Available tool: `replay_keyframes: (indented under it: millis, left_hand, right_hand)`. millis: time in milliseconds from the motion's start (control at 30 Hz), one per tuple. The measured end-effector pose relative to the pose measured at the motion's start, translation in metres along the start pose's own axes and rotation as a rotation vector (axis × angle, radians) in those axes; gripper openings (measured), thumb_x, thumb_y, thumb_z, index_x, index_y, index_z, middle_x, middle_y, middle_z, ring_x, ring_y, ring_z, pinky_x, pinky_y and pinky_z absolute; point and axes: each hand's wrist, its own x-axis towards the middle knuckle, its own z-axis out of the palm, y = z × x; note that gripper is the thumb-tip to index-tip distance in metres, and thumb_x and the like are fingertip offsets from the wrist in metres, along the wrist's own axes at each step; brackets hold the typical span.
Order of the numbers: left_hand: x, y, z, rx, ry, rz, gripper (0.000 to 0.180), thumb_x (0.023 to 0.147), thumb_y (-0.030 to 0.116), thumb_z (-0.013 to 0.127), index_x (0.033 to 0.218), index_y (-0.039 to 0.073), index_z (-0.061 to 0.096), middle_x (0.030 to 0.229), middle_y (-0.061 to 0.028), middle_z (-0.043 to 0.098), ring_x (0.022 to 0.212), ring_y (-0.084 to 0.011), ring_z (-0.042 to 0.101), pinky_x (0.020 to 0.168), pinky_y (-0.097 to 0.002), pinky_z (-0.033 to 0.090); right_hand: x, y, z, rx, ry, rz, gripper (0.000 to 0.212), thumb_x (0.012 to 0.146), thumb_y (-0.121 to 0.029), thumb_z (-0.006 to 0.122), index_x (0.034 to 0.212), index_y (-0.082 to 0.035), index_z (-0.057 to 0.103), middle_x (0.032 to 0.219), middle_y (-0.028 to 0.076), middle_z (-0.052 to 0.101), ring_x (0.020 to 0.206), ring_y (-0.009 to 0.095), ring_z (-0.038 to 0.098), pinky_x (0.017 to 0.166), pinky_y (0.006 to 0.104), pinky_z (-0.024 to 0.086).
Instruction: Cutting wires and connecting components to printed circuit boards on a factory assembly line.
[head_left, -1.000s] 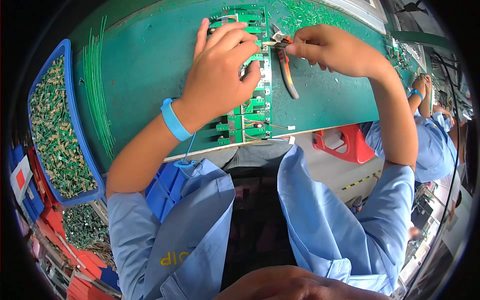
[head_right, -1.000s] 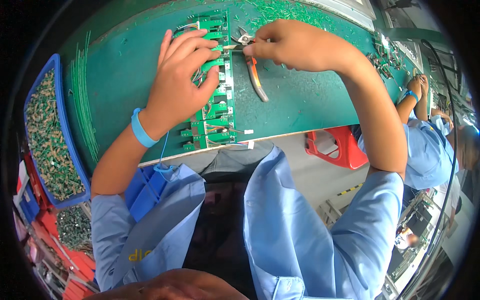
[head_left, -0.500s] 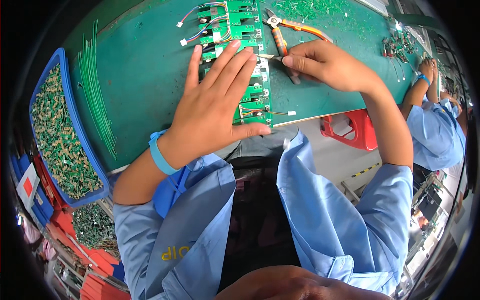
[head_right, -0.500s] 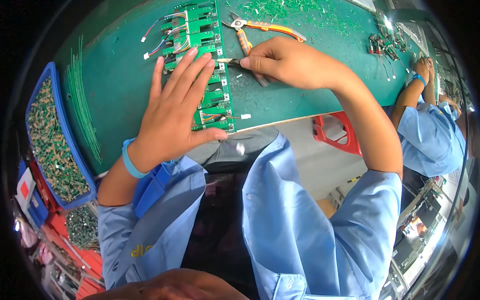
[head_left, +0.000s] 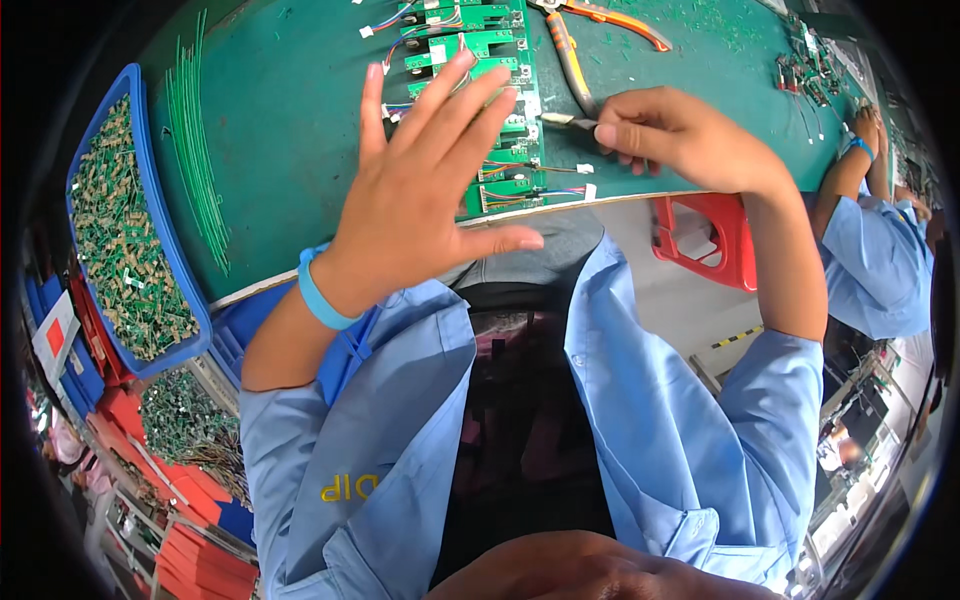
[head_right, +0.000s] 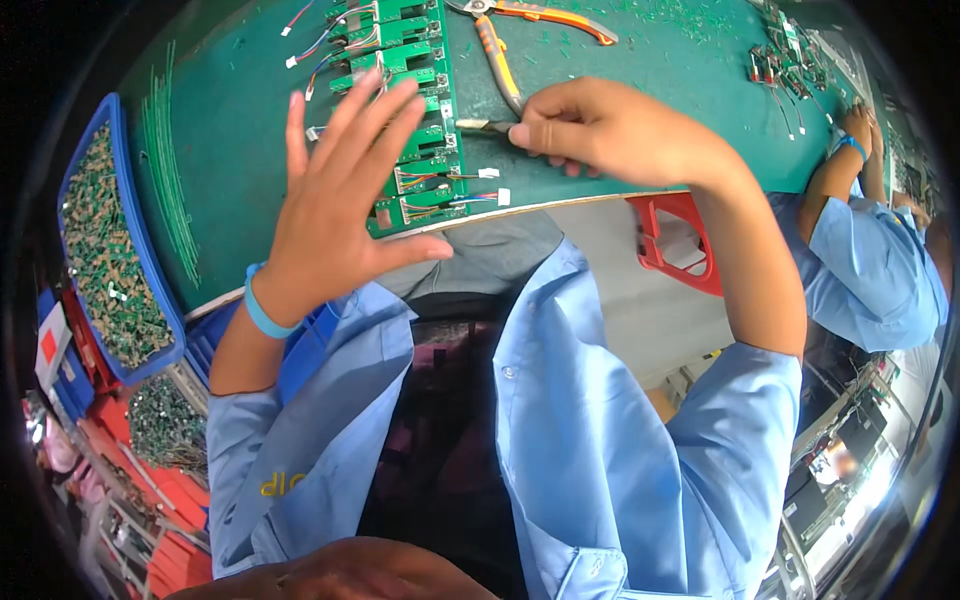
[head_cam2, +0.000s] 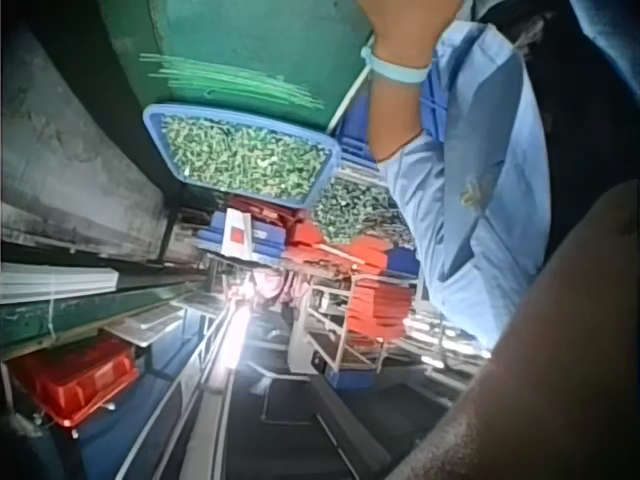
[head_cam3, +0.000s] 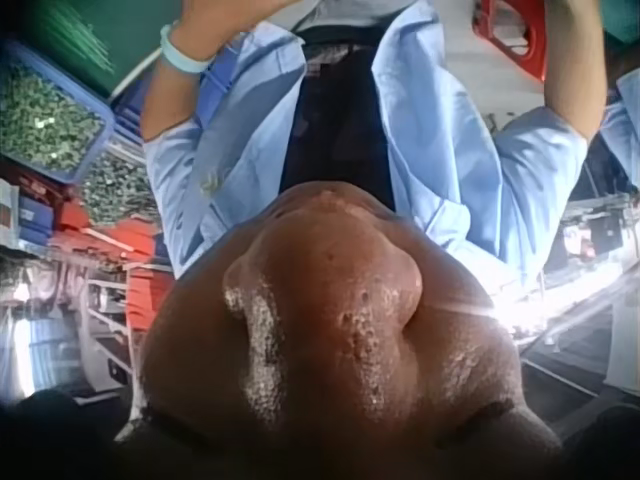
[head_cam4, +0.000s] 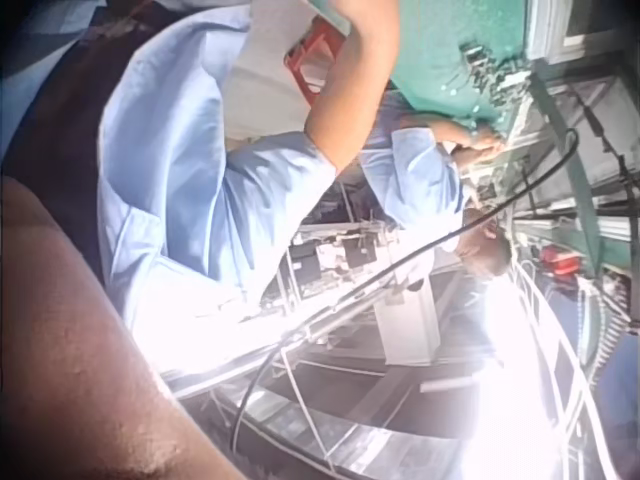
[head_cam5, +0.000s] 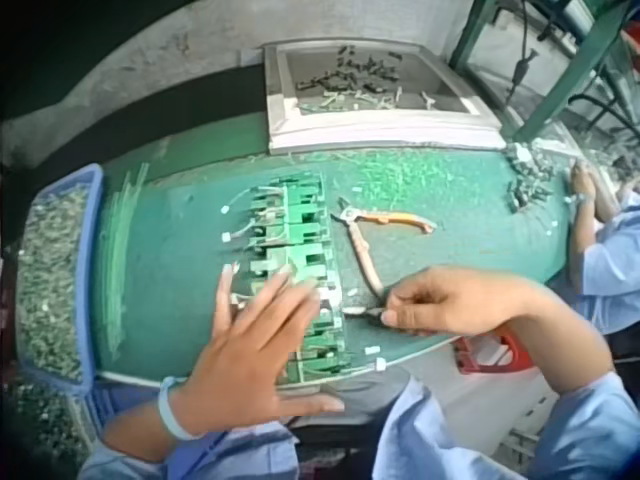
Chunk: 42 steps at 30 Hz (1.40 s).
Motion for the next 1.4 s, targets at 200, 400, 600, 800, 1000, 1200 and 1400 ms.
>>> replay_keyframes:
  millis: [200,400,600,800,1000,1200,1400]
  left_hand:
    - [-0.017,0.006,0.027,0.033,0.035,0.014,0.087,0.101,0.069,0.06,0.16,0.006,0.054,0.172,-0.0078,0.047,0.165,-0.0335,0.035,0.132,-0.0742,0.014]
    - [-0.019,0.008,0.033,0.105,0.041,-0.012,0.08,0.104,0.063,0.061,0.164,0.01,0.05,0.174,-0.0055,0.046,0.167,-0.0327,0.032,0.134,-0.0698,0.012]
    - [-0.018,0.007,0.035,0.077,0.117,0.007,0.076,0.104,0.059,0.062,0.16,0.009,0.054,0.171,-0.0056,0.048,0.163,-0.0332,0.037,0.13,-0.0752,0.019]
    - [-0.016,0.005,0.037,0.075,0.123,0.014,0.076,0.103,0.059,0.063,0.161,0.01,0.053,0.171,-0.0049,0.048,0.163,-0.0327,0.037,0.13,-0.0751,0.02]
    - [-0.013,0.01,0.038,0.126,0.093,-0.002,0.078,0.102,0.059,0.064,0.162,0.01,0.052,0.171,-0.0043,0.047,0.163,-0.0323,0.036,0.13,-0.0749,0.02]
    - [-0.013,0.007,0.036,0.175,0.07,0.007,0.079,0.102,0.059,0.064,0.163,0.01,0.051,0.172,-0.004,0.047,0.164,-0.0322,0.035,0.131,-0.0748,0.019]
    - [-0.014,0.004,0.036,0.146,0.081,-0.006,0.082,0.101,0.06,0.065,0.165,0.011,0.049,0.173,-0.0039,0.046,0.165,-0.0326,0.034,0.131,-0.0753,0.017]
  right_hand:
    - [0.0,-0.009,0.016,-0.103,-0.033,0.038,0.035,0.114,-0.029,0.063,0.091,-0.004,0.069,0.074,-0.001,0.06,0.067,0.01,0.052,0.062,0.0291,0.041]
    - [-0.005,-0.051,0.025,-0.56,0.054,0.047,0.031,0.115,-0.027,0.062,0.094,-0.006,0.069,0.077,-0.002,0.06,0.068,0.009,0.052,0.062,0.0271,0.041]
    - [-0.015,-0.002,0.008,-0.036,-0.061,0.063,0.028,0.114,-0.025,0.062,0.094,-0.006,0.069,0.076,-0.001,0.061,0.066,0.01,0.053,0.061,0.0272,0.041]
    - [-0.016,0.019,0.029,0.074,-0.166,-0.064,0.028,0.115,-0.025,0.062,0.095,-0.007,0.068,0.074,-0.001,0.06,0.065,0.011,0.053,0.06,0.0274,0.041]
    - [-0.023,-0.009,0.041,-0.126,-0.126,0.045,0.026,0.112,-0.024,0.063,0.096,-0.004,0.068,0.076,0.0,0.062,0.064,0.014,0.053,0.062,0.0298,0.044]
    - [-0.036,-0.045,0.04,-0.56,0.027,0.067,0.023,0.109,-0.023,0.066,0.1,-0.001,0.068,0.08,0.005,0.068,0.066,0.022,0.057,0.065,0.0342,0.047]
    - [-0.059,0.017,0.005,-0.233,0.13,0.067,0.023,0.106,-0.024,0.068,0.107,-0.001,0.072,0.09,0.013,0.073,0.074,0.028,0.064,0.071,0.0396,0.05]
